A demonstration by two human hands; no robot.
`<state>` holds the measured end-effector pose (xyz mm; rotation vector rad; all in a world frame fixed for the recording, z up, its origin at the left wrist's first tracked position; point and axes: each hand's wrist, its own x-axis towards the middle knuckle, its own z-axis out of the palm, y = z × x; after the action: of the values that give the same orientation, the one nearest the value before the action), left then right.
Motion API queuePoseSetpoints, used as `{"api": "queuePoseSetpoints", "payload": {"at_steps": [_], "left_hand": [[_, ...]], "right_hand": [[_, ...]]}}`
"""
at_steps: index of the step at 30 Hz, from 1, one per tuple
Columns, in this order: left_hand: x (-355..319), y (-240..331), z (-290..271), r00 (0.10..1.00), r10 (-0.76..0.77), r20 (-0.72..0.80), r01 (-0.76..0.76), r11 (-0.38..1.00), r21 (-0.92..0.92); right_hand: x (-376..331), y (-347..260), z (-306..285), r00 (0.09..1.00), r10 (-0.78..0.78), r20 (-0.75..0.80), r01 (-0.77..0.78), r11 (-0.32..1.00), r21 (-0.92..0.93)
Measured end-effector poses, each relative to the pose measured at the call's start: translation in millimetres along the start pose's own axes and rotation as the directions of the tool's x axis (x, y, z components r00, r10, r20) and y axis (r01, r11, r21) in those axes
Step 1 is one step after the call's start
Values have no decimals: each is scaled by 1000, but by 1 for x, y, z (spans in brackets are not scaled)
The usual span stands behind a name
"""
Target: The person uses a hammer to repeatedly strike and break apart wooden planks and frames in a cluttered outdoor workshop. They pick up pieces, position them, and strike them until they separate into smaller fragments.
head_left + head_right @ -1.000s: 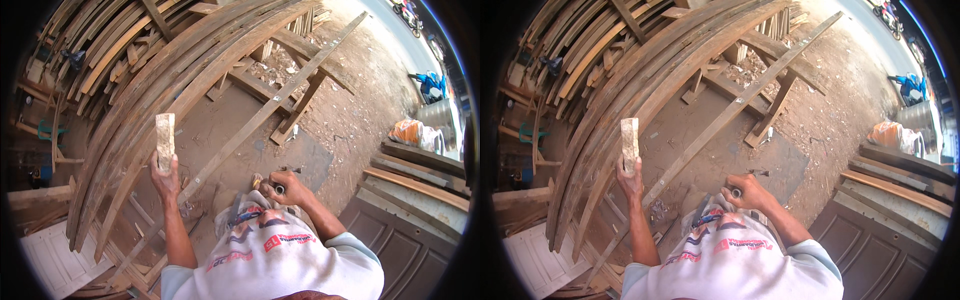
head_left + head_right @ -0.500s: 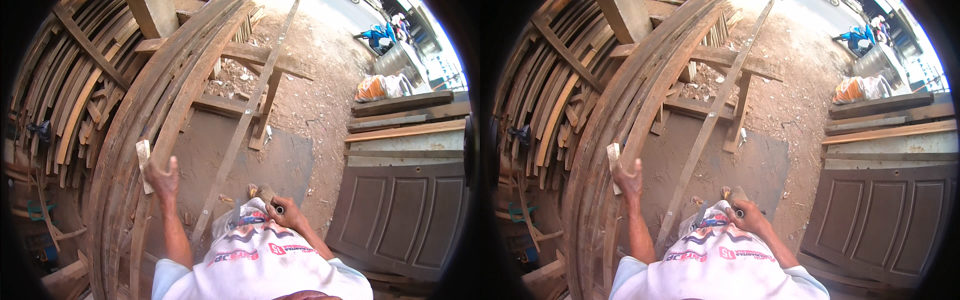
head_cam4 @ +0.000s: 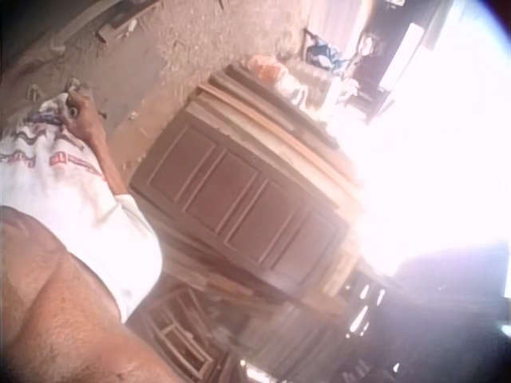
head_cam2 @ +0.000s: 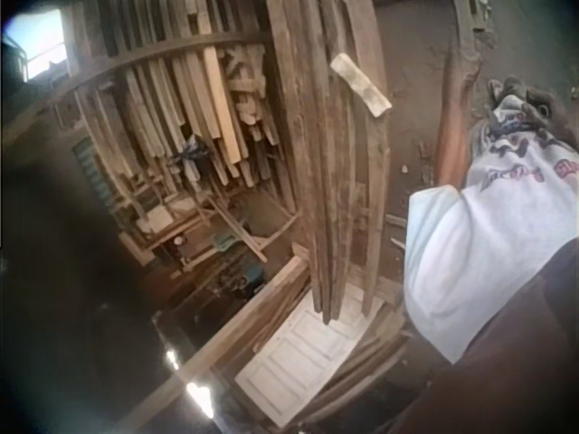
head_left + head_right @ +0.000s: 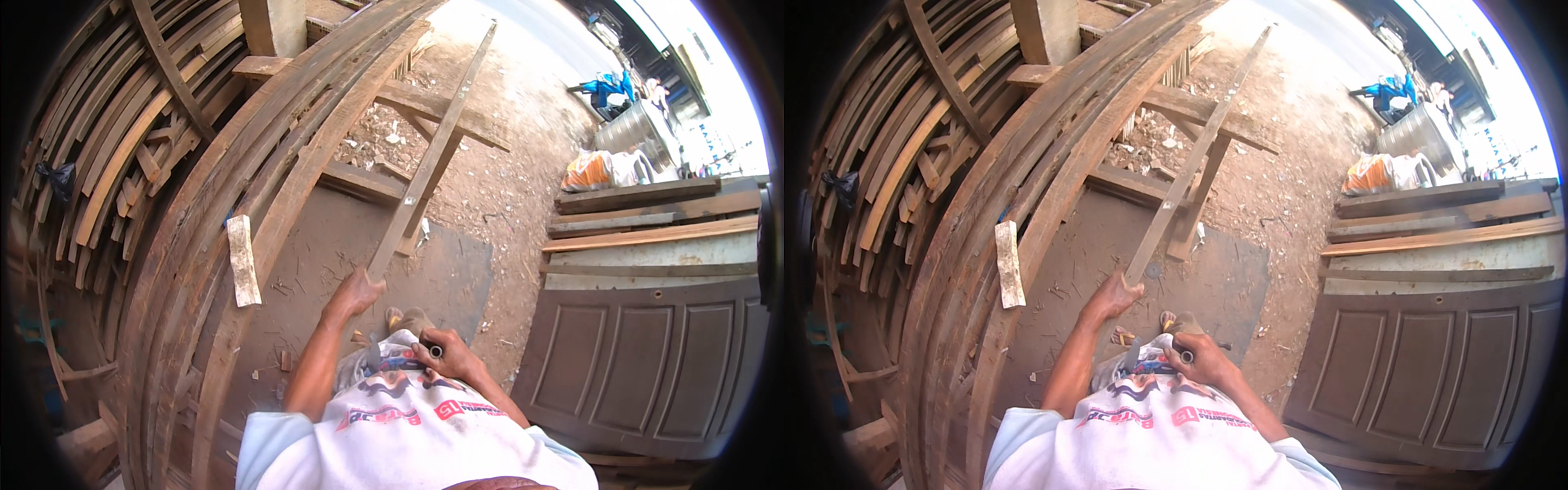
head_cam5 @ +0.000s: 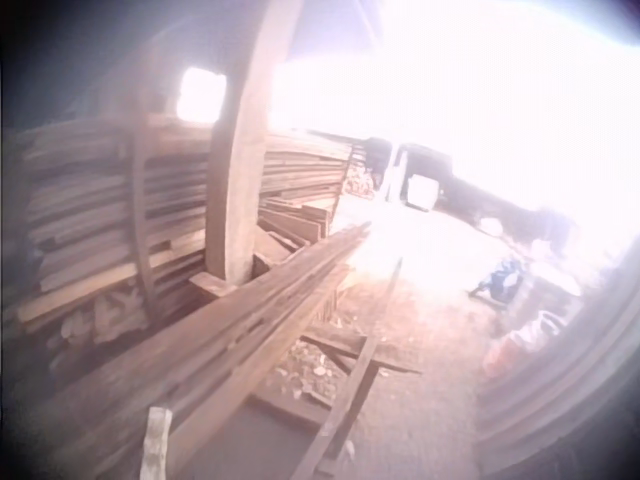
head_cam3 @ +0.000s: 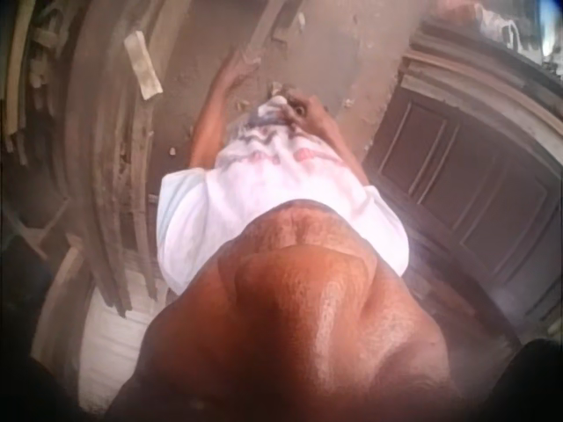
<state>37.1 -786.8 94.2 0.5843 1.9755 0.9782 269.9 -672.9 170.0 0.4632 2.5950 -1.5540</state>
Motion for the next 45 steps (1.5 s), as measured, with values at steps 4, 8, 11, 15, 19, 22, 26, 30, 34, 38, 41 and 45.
{"api": "queuePoseSetpoints", "payload": {"at_steps": [4,8,11,15,19,22,26,30,34,38,41,45], "left_hand": [[-71,-34,-5,997,-81,6,81,997,15],[-155,-94,0,981,-191,-32,193,980,54],[-214,-103,-8,951,-310,-12,310,949,63],[-260,-131,-12,878,-478,33,479,878,0],[-264,-130,-2,747,-662,-53,663,737,129],[-262,-138,11,829,-522,-199,558,790,252],[-255,-93,17,811,-414,-414,515,840,170],[-249,-111,47,814,-229,-534,359,921,152],[-241,-117,53,811,-245,-530,372,917,145],[-228,-105,67,732,-285,-619,469,870,154],[-224,-98,68,689,-311,-654,519,842,147],[-221,-83,71,596,-263,-759,539,832,135]], "right_hand": [[9,-2,-7,997,61,55,-61,998,4],[19,5,-15,994,70,87,-70,998,-7],[27,12,-23,990,108,93,-110,994,22],[42,14,-30,987,123,100,-131,988,83],[52,18,-33,991,77,110,-84,995,62],[53,30,-27,998,-10,63,5,997,77],[55,42,-30,993,28,113,-30,999,22],[55,62,-35,993,6,119,-11,999,39],[56,81,-41,988,9,156,-26,994,110],[66,86,-54,973,-34,227,7,993,117],[75,91,-60,958,-45,284,10,993,121],[88,119,-71,932,-88,351,73,996,55]]}}
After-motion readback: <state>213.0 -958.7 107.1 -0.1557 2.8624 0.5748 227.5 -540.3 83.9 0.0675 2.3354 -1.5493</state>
